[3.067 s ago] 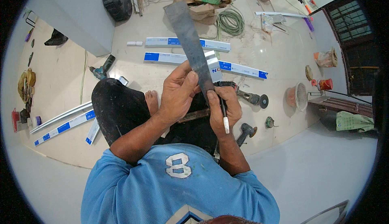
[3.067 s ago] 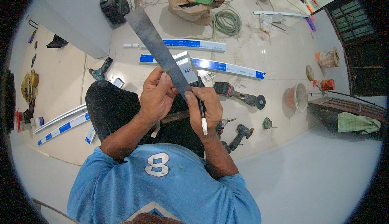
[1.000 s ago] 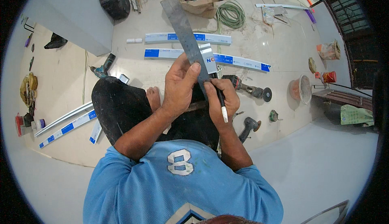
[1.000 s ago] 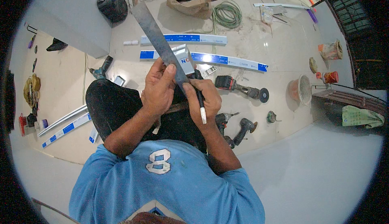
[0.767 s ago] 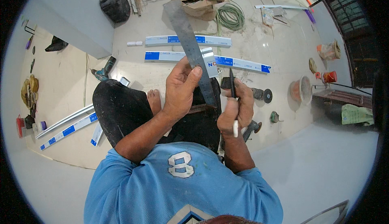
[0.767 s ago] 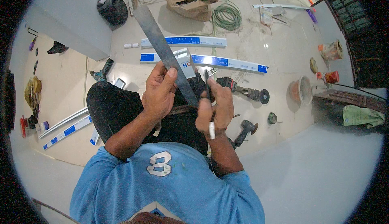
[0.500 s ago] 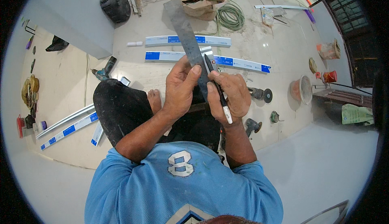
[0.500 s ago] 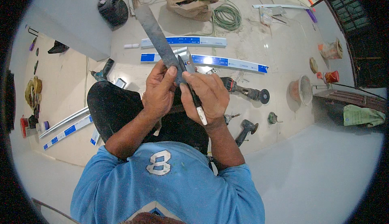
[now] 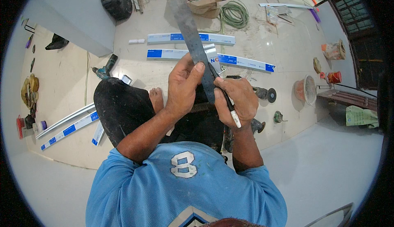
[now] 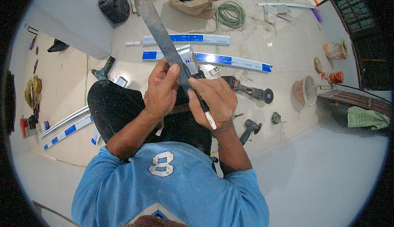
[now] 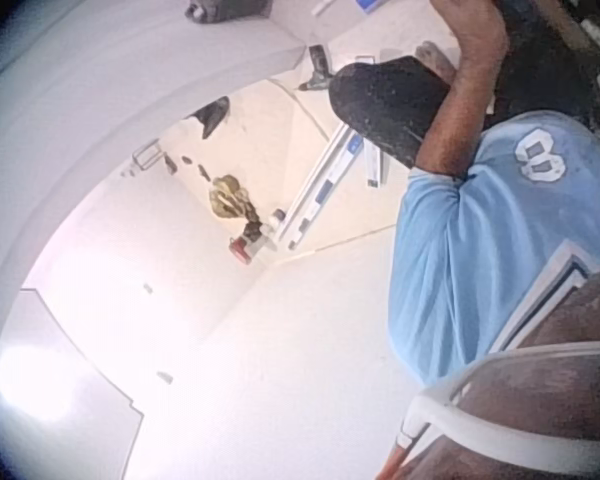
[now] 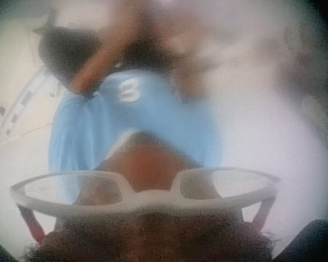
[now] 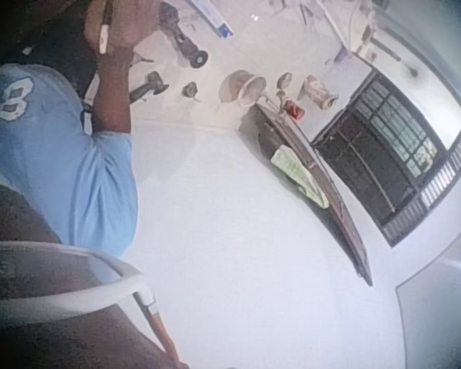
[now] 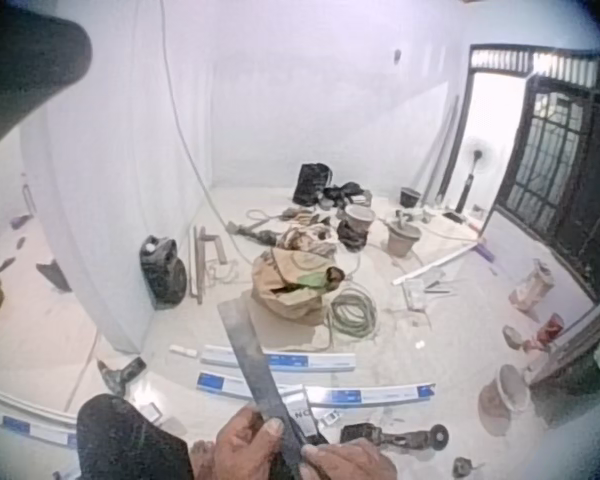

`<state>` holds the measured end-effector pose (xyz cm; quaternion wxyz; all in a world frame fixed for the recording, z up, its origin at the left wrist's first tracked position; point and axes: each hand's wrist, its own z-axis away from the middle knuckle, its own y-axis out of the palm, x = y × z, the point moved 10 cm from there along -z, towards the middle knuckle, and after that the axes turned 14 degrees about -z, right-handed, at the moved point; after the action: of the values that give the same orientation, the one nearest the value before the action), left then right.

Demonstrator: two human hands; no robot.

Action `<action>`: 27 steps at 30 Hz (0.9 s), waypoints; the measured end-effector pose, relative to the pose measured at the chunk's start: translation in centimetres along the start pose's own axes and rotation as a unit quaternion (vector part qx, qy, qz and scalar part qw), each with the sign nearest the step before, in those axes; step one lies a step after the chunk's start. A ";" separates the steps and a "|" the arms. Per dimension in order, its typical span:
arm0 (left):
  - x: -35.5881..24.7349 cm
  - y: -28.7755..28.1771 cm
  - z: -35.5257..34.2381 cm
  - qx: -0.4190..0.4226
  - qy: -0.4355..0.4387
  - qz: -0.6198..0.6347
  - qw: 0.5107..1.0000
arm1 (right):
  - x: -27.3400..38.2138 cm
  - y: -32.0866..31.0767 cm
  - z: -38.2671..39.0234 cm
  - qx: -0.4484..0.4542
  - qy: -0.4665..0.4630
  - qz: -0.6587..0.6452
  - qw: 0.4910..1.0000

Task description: The person measures and marks a metal profile using a ruler and marker, then secures it with pliers and cuts it with an angle grinder. The person repeats the cutting process on another section of the profile.

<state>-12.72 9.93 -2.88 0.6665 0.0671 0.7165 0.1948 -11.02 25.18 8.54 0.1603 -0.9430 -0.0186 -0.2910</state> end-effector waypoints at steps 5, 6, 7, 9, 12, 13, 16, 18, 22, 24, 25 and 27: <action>0.0 -0.5 -0.2 -0.028 0.002 0.008 1.000 | 0.1 -0.6 2.2 0.016 0.038 0.016 0.999; -0.1 -0.5 -0.3 -0.031 0.005 0.012 0.999 | -0.3 -1.2 2.9 0.006 0.069 0.002 0.998; 0.0 -0.5 -0.3 -0.027 -0.003 0.012 1.000 | -0.7 -1.7 3.8 -0.004 0.099 -0.012 0.995; 0.1 -0.1 -0.3 -0.016 -0.021 0.013 1.000 | -1.9 -1.8 5.0 -0.019 0.161 -0.002 0.987; 0.5 -0.1 -0.3 -0.020 -0.001 0.053 0.998 | -3.2 0.8 6.3 0.008 0.200 0.076 0.977; 0.5 -0.1 -0.5 -0.023 -0.008 0.042 0.999 | -3.7 1.0 6.8 -0.001 0.225 0.055 0.973; 0.3 -0.3 -0.7 -0.034 -0.022 0.022 0.999 | -4.5 1.6 7.6 -0.043 0.255 0.005 0.966; -0.8 -0.2 -0.9 -0.035 -0.015 0.031 0.999 | -5.6 1.3 8.7 -0.071 0.311 -0.036 0.947; 0.1 -0.3 -1.1 -0.015 -0.073 0.097 0.993 | -6.2 -0.1 8.2 -0.121 0.346 -0.077 0.927; 0.7 -0.4 -1.1 -0.018 -0.122 0.125 0.984 | -7.1 -1.2 8.5 -0.160 0.362 -0.096 0.913; 1.2 -0.6 -1.0 -0.025 -0.140 0.132 0.981 | -7.5 -1.9 8.8 -0.179 0.370 -0.106 0.905; 2.2 -1.3 -1.0 -0.039 -0.172 0.138 0.975 | -8.3 -2.3 9.6 -0.177 0.392 -0.122 0.895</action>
<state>-13.75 9.32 -5.40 0.7488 0.1715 0.5663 0.2986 -13.04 30.83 -2.88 -0.0513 -0.7555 -0.0172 -0.6530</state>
